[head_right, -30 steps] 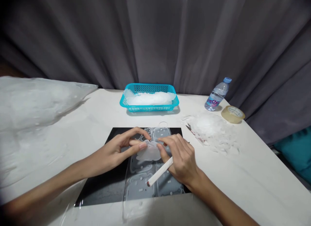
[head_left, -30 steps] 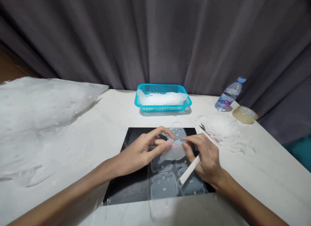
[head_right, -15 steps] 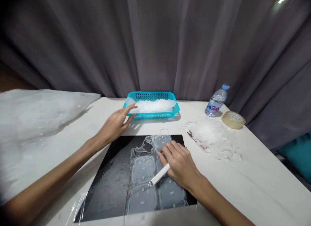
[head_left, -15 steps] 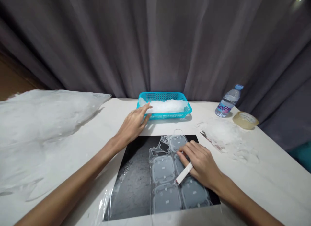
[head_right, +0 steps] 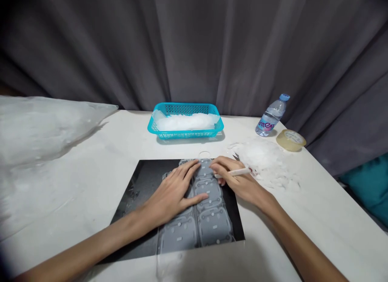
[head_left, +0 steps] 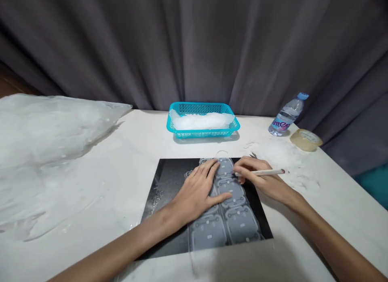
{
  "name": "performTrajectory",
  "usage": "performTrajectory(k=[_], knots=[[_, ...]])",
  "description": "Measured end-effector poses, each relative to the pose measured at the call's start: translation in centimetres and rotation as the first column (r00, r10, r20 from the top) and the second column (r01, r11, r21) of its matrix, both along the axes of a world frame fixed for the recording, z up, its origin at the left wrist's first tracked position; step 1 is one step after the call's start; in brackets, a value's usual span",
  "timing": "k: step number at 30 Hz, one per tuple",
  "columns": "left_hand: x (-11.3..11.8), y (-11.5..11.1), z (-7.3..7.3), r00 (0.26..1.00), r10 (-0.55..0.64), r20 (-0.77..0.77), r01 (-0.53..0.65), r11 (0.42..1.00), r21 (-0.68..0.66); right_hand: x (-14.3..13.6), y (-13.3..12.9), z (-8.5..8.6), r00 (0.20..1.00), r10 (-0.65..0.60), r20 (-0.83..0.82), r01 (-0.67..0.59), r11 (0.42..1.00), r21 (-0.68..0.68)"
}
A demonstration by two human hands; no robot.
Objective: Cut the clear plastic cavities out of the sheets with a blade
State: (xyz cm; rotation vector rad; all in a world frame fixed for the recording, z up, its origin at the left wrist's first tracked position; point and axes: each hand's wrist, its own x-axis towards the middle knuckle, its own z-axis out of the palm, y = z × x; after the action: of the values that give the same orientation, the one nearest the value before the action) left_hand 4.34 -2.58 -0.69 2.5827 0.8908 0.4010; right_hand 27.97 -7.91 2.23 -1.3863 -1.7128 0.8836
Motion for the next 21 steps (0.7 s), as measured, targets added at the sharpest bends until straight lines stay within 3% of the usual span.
performTrajectory(k=[3,7,15,19,21], knots=[[-0.6,0.7,0.4,0.999,-0.023,-0.029,0.021,0.997,-0.073,-0.1,0.2,0.1,0.997,0.052,0.063,-0.051,0.999,-0.005],[-1.5,1.0,0.9,0.994,-0.065,-0.089,0.054,0.992,-0.116,0.3,0.2,0.0,0.996,0.088,0.013,-0.087,0.995,-0.049],[-3.6,1.0,0.1,0.976,-0.199,-0.089,0.191,0.977,-0.099,-0.2,-0.5,0.4,0.972,0.226,0.063,-0.220,0.972,-0.081],[-3.3,0.7,1.2,0.968,-0.238,-0.074,0.233,0.970,-0.075,-0.6,-0.9,0.4,0.980,0.196,0.030,-0.192,0.976,-0.103],[-2.5,0.3,1.6,0.980,-0.196,-0.020,0.195,0.980,-0.040,-0.7,-1.1,0.4,0.977,0.206,0.055,-0.201,0.976,-0.087]])
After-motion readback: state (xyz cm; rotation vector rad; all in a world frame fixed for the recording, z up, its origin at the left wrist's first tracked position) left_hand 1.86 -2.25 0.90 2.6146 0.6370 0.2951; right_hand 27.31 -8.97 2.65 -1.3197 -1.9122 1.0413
